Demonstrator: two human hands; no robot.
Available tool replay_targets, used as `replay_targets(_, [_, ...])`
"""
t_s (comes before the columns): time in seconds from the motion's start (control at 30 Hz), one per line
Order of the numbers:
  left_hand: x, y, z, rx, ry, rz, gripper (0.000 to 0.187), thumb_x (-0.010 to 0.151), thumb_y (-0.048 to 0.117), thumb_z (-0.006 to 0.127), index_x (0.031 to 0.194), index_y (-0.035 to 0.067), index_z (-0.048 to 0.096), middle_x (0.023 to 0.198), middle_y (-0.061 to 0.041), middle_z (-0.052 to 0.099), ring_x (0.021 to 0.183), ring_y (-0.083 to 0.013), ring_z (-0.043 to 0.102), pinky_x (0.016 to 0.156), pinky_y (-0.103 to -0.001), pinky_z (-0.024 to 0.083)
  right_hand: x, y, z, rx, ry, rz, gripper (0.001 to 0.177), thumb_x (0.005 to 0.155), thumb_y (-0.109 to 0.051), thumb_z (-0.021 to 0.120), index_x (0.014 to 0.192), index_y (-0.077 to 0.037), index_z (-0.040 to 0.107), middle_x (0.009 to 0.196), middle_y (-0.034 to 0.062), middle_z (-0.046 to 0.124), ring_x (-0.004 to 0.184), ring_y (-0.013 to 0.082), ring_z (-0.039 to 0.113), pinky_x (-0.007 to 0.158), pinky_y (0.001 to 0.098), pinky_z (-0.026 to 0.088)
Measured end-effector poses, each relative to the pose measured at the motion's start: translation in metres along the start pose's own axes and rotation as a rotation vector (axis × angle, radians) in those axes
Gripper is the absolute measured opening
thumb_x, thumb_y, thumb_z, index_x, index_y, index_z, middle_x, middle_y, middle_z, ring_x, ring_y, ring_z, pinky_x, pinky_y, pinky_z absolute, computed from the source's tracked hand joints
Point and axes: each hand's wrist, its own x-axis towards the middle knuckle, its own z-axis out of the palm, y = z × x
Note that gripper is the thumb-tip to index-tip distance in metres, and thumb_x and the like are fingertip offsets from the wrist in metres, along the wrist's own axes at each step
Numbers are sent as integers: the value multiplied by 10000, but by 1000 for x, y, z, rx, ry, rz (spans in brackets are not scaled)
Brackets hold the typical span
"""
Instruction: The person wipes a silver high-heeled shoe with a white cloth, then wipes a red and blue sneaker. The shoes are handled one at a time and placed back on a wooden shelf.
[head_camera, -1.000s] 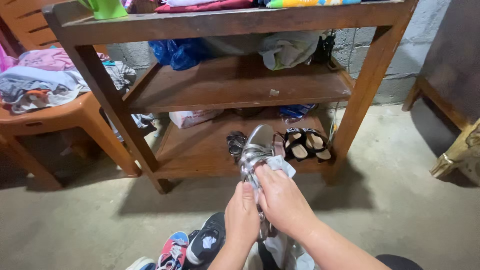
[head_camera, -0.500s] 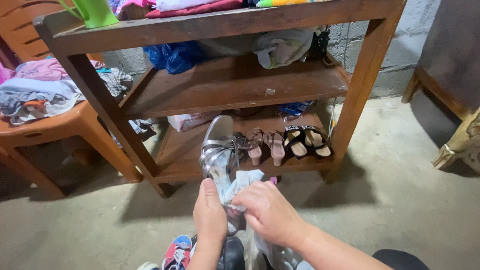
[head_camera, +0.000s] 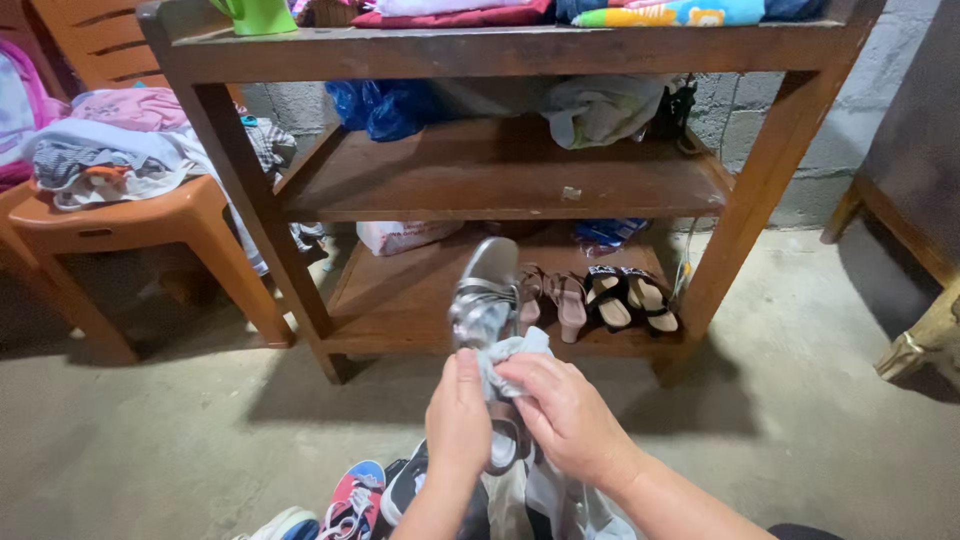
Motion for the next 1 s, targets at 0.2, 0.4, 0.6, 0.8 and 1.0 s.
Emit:
replay_targets(0.2, [16, -7, -13, -130, 74, -168, 652, 984, 593, 311, 1231, 103, 662, 1162, -183, 727, 1133, -346, 672, 969, -428, 469, 3, -14, 2, -33, -156, -48, 349, 822, -194, 736, 1149, -95, 666, 1137, 104, 710, 1076, 338, 632, 904, 453, 461])
replay_targets(0.4, [13, -5, -9, -101, -5, -58, 510, 952, 507, 489, 1134, 72, 682, 1042, -146, 763, 963, -276, 711, 892, -390, 509, -1, -11, -2, 5, -249, 36, 336, 857, -219, 769, 1133, -68, 650, 1078, 124, 697, 1067, 340, 628, 926, 441, 475])
replay_targets(0.6, [20, -15, 6, -669, -4, -199, 533, 988, 501, 478, 1149, 27, 662, 1022, -89, 691, 904, -171, 627, 816, -359, 508, -4, -3, -4, 47, -108, -132, 406, 876, -67, 650, 1281, -40, 651, 1232, 142, 686, 1151, 358, 608, 1006, 446, 463])
replay_targets(0.8, [-3, -13, 23, -197, -60, -127, 612, 992, 578, 373, 1071, 30, 635, 1007, -178, 751, 928, -287, 725, 834, -402, 531, 0, 15, -7, 38, -53, -93, 481, 839, 9, 573, 1316, -21, 631, 1294, 157, 674, 1183, 358, 595, 1053, 441, 450])
replay_targets(1.0, [-28, 4, 34, -119, -174, -157, 624, 977, 599, 336, 1216, 90, 605, 1155, -198, 728, 1112, -362, 694, 930, -433, 503, 0, 22, -6, -35, -15, 7, 508, 814, 27, 576, 1317, -25, 621, 1296, 154, 655, 1201, 364, 562, 1051, 445, 429])
